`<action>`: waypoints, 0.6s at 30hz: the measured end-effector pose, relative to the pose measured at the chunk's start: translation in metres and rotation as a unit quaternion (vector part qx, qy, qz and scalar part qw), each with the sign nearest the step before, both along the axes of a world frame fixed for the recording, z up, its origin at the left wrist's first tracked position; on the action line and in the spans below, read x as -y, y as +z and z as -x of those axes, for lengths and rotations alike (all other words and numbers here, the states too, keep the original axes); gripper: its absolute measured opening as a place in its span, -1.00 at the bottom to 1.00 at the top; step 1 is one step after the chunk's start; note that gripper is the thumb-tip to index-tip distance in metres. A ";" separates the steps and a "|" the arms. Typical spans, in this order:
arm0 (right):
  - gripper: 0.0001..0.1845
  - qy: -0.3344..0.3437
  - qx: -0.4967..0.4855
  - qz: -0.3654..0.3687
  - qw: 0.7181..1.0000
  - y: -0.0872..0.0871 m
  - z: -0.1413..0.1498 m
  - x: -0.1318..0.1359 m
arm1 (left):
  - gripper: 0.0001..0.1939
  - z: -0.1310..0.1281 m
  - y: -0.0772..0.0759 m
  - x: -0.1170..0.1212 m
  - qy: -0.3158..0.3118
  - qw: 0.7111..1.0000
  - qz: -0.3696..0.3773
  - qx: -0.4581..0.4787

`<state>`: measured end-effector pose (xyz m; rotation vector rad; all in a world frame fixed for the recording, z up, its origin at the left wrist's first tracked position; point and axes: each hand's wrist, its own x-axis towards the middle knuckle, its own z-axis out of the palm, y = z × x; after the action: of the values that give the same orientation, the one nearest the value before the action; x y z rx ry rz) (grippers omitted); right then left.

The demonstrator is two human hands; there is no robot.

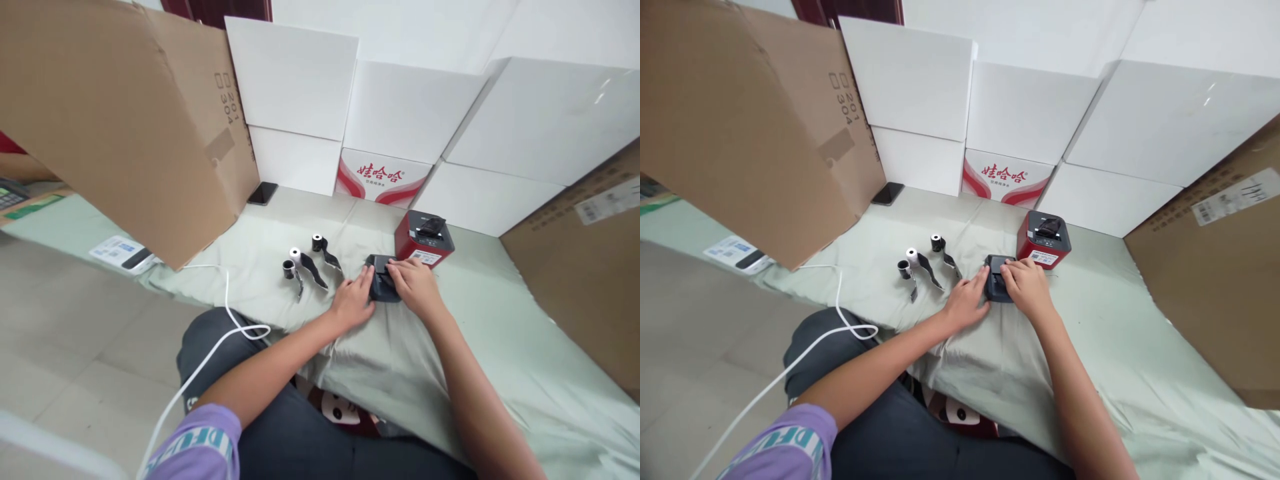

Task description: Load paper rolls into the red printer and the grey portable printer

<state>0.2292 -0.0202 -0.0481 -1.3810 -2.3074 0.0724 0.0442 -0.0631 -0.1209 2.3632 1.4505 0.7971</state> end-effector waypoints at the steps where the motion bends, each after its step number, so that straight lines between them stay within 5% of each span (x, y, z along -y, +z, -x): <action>1: -0.46 -0.009 0.016 -0.003 1.000 0.000 0.003 0.002 | -0.13 0.000 0.000 0.000 0.000 1.000 0.001 -0.001; 11: -0.50 -0.028 0.012 0.020 0.999 -0.004 0.006 0.008 | -0.13 0.001 0.000 0.002 -0.001 1.000 0.009 -0.008; 14: -0.52 -0.026 -0.124 0.038 0.991 -0.018 -0.004 0.017 | -0.12 0.001 0.001 0.002 0.003 1.000 0.009 -0.001; 18: -0.37 -0.107 -0.362 0.039 0.925 -0.051 -0.011 0.033 | -0.07 0.001 0.001 0.001 0.006 1.000 0.016 0.010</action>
<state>0.2398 -0.0529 -0.0992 -1.3383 -1.5479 0.5195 0.0431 -0.0638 -0.1198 2.3177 1.4600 0.7925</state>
